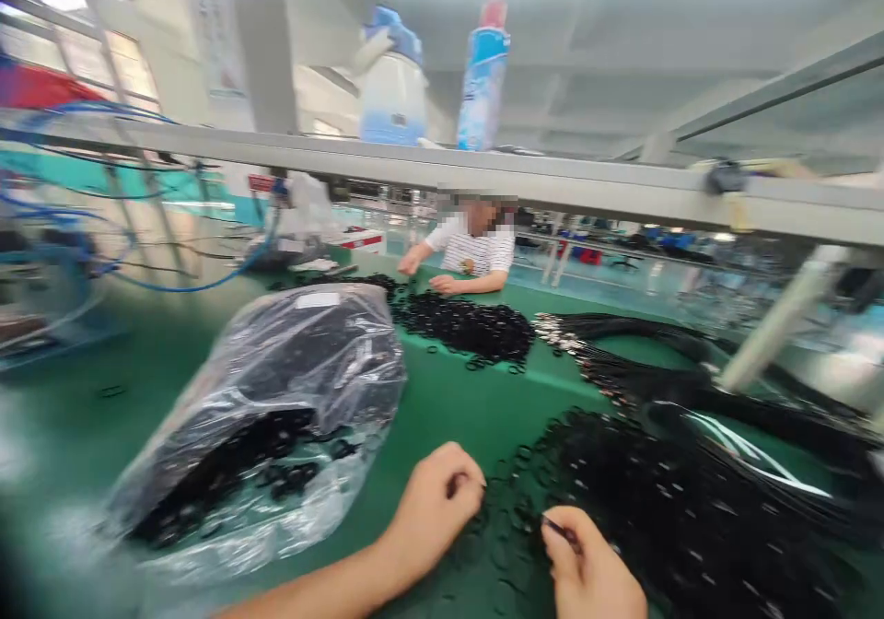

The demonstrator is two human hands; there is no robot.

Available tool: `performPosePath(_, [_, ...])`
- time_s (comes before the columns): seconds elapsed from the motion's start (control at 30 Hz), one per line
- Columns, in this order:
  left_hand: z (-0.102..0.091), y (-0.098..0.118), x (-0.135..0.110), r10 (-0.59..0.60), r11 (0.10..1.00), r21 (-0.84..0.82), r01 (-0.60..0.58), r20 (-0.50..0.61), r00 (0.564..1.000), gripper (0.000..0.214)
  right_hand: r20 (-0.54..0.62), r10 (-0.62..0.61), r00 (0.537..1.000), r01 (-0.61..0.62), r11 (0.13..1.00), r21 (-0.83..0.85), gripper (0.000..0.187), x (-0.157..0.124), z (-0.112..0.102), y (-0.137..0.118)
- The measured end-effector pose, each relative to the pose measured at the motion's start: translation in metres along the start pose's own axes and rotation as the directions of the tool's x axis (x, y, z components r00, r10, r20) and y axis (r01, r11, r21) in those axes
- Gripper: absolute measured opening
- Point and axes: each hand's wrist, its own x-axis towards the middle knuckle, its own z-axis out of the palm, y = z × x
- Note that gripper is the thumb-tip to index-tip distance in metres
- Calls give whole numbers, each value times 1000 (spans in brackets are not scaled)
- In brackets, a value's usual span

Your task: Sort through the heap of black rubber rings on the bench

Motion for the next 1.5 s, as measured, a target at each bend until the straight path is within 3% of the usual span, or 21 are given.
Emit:
performPosePath(0.1, [-10, -14, 17, 26, 1000, -5, -25, 74, 997, 20, -42, -256, 966, 240, 943, -230, 26, 0, -10, -13])
performPosePath(0.17, [-13, -23, 28, 49, 999, -14, -48, 133, 990, 22, -109, -321, 941, 259, 888, -380, 40, -3, -12, -25])
performPosePath(0.23, [-16, -28, 34, 73, 997, -26, -70, 185, 980, 31, -54, -366, 929, 316, 861, -398, 44, -8, -6, -36])
performPosePath(0.3, [-19, -29, 35, 92, 996, -43, -84, 222, 971, 35, 41, -432, 901, 422, 851, -312, 39, -14, 9, -44])
performPosePath(0.37, [-21, -30, 34, 104, 994, -59, -92, 241, 965, 37, 114, -549, 828, 560, 802, -209, 29, -20, 31, -45])
performPosePath(0.43, [-21, -30, 33, 110, 993, -68, -96, 243, 964, 36, 207, -664, 719, 693, 707, -139, 27, -23, 52, -42])
performPosePath(0.5, [-21, -31, 33, 111, 993, -71, -97, 234, 966, 32, 289, -683, 671, 735, 664, -139, 20, -22, 60, -38])
performPosePath(0.53, [-21, -32, 33, 111, 993, -72, -98, 226, 968, 30, 303, -650, 697, 712, 677, -184, 15, -19, 58, -36])
performPosePath(0.6, [-21, -32, 33, 111, 992, -74, -98, 214, 970, 26, 249, -550, 797, 604, 718, -347, 15, -11, 42, -35])
performPosePath(0.67, [-21, -31, 32, 115, 992, -78, -100, 208, 971, 25, 72, -477, 876, 445, 740, -504, 16, -4, 21, -36])
performPosePath(0.73, [-20, -30, 31, 125, 990, -88, -109, 209, 970, 24, -75, -488, 870, 374, 750, -546, 21, -4, 10, -40])
performPosePath(0.77, [-20, -30, 31, 132, 989, -94, -114, 210, 969, 24, -94, -519, 850, 401, 752, -523, 23, -6, 11, -43])
performPosePath(0.87, [-20, -30, 30, 146, 986, -105, -127, 208, 967, 26, 30, -535, 844, 513, 791, -333, 18, -24, 38, -53])
performPosePath(0.93, [-20, -31, 29, 147, 986, -102, -129, 201, 969, 25, 157, -363, 919, 390, 897, -209, 18, -35, 60, -57])
performPosePath(1.0, [-21, -30, 28, 147, 987, -95, -131, 192, 970, 24, 254, -255, 933, 292, 949, -121, 19, -38, 69, -59])
performPosePath(1.1, [-21, -24, 25, 156, 986, -95, -140, 189, 970, 21, 239, -272, 932, 276, 961, 18, 12, -25, 51, -56])
performPosePath(1.17, [-20, -17, 22, 153, 986, -97, -135, 205, 967, 20, 154, -129, 980, 103, 981, 166, 14, -13, 30, -52])
performPosePath(1.23, [-17, -8, 18, 143, 987, -103, -120, 251, 957, 19, 143, 86, 986, -135, 916, 377, 9, -4, 15, -47])
performPosePath(1.3, [-14, -1, 14, 134, 988, -117, -101, 315, 940, 19, 207, 184, 961, -270, 786, 556, 11, 1, 10, -44])
performPosePath(1.4, [-8, 5, 11, 124, 989, -126, -81, 384, 915, 19, 248, 196, 949, -314, 677, 666, 22, 1, 14, -41])
performPosePath(1.5, [-2, 6, 9, 96, 994, -89, -66, 400, 911, 17, 248, 190, 950, -310, 676, 669, 24, -2, 21, -43])
